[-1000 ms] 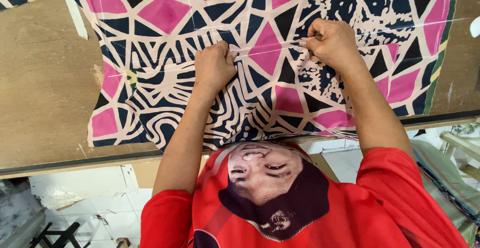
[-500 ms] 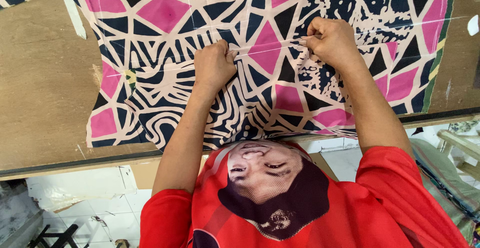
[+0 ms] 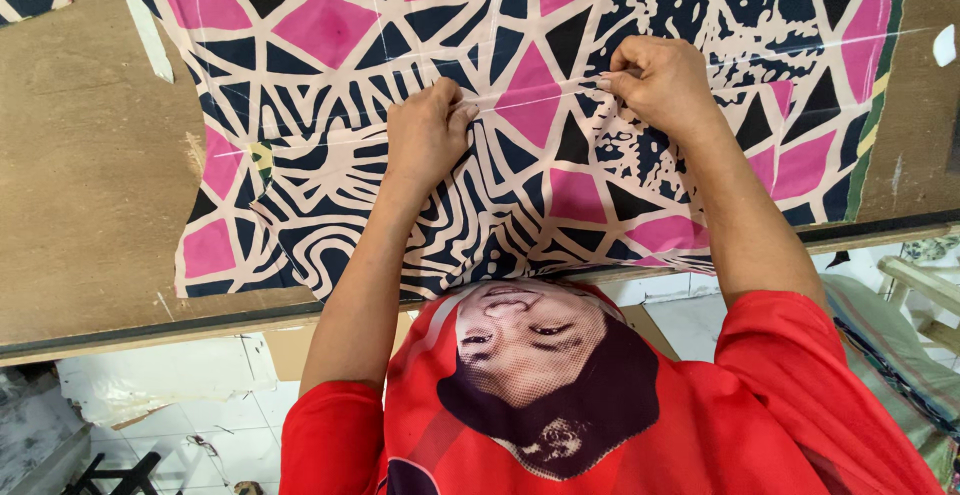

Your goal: The person marks a large piece of patterned fabric with a small green tool, then uses a metal ruler to measure and mark straight lines across the fabric surface.

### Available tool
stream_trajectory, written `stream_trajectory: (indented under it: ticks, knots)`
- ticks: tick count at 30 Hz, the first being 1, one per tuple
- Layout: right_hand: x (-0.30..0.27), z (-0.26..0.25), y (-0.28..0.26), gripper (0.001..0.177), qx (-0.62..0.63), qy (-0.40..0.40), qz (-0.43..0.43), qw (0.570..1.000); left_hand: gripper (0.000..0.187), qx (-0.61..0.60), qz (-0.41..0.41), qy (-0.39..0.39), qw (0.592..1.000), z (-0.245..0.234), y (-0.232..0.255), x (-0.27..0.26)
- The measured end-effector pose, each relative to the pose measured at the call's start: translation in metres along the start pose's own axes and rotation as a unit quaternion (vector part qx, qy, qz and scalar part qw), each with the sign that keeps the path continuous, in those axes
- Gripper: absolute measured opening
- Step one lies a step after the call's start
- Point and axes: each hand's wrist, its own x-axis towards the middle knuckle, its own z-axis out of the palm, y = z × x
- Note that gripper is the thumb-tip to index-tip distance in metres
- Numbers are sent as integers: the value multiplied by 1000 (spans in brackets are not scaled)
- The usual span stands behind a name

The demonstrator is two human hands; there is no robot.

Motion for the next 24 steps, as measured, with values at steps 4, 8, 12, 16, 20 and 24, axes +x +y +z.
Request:
stream_trajectory:
  ticks: [4, 8, 12, 16, 20, 24]
  knots:
    - [-2, 1, 1, 16, 18, -3, -3, 1000, 9, 27, 50, 46, 997, 3, 3, -8]
    - [-2, 1, 4, 15, 34, -5, -1, 999, 5, 19, 48, 70, 996, 7, 3, -11]
    - [-2, 3, 7, 19, 3, -7, 6, 1000, 8, 28, 10, 19, 999, 12, 1, -10]
    - [-1, 4, 7, 20, 3, -6, 10, 1000, 6, 84, 18, 7, 996, 18, 1, -4]
    - [-3, 0, 5, 20, 26, -9, 13, 1000, 8, 83, 17, 8, 996, 21, 2, -3]
    - [-1, 0, 2, 19, 23, -10, 24, 999, 9, 87, 58, 39, 994, 21, -1, -6]
